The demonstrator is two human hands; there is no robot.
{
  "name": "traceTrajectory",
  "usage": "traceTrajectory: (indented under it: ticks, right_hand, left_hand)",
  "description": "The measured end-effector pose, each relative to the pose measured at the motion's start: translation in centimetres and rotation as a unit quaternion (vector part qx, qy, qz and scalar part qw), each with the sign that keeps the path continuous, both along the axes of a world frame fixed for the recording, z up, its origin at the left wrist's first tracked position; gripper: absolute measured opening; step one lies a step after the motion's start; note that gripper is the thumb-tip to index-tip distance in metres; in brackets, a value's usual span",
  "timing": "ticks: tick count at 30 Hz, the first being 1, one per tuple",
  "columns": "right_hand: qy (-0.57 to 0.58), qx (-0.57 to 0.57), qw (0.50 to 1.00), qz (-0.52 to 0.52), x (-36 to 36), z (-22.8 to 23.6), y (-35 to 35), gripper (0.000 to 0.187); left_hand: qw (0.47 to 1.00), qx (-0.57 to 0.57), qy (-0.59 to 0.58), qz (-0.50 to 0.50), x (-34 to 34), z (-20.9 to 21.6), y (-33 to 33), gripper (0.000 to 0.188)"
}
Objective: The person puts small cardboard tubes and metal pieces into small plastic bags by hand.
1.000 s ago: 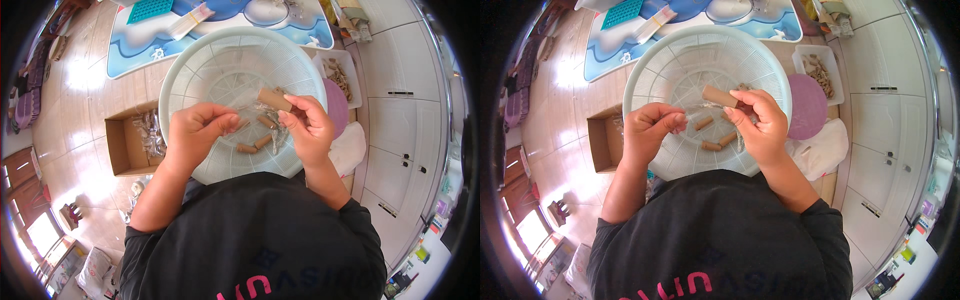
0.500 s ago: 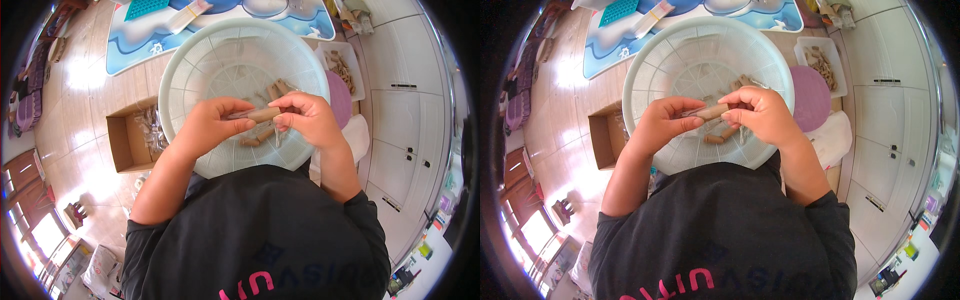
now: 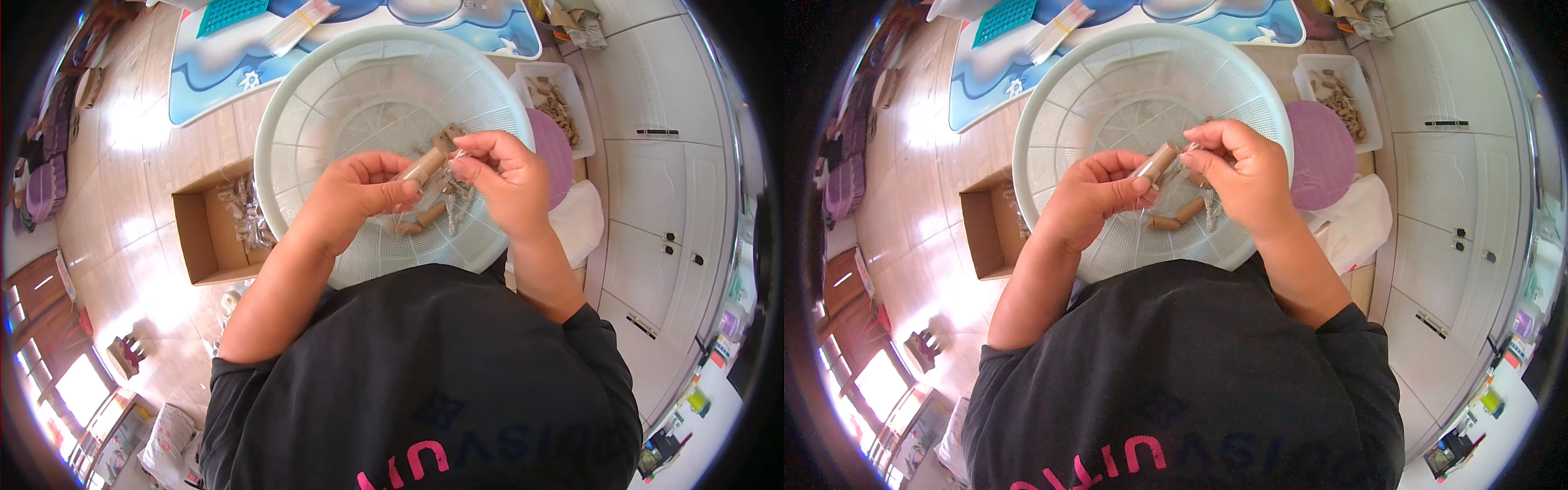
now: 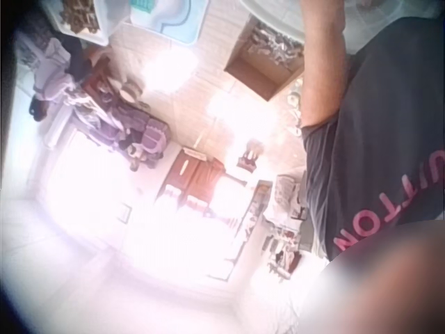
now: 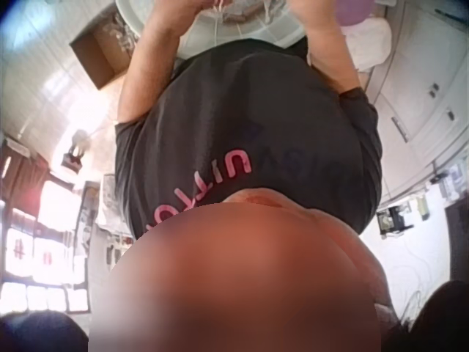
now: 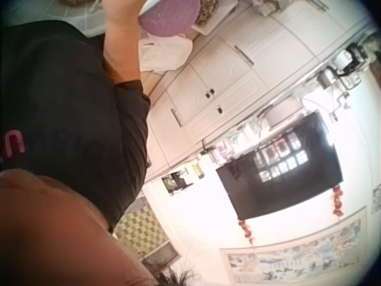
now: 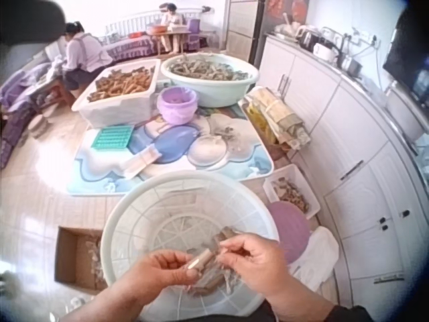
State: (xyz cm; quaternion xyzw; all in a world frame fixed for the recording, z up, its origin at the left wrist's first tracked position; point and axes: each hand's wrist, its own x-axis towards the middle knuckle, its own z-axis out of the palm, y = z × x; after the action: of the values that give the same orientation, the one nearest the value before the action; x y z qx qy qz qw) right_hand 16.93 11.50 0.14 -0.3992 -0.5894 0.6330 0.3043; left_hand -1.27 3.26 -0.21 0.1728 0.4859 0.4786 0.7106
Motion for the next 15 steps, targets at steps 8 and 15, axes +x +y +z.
traceTrajectory:
  ticks: [8,15]
  right_hand:
    - [0.053,-0.024,0.998,-0.013,-0.1,0.1,0.2,0.025]
    - [0.046,-0.033,0.998,0.007,-0.4,-0.4,-0.7,0.029]
  left_hand:
    - [1.0,-0.006,-0.004,-0.016,0.0,0.0,0.2,0.028]
    - [1.0,-0.001,-0.007,-0.011,0.0,-0.2,0.1,0.028]
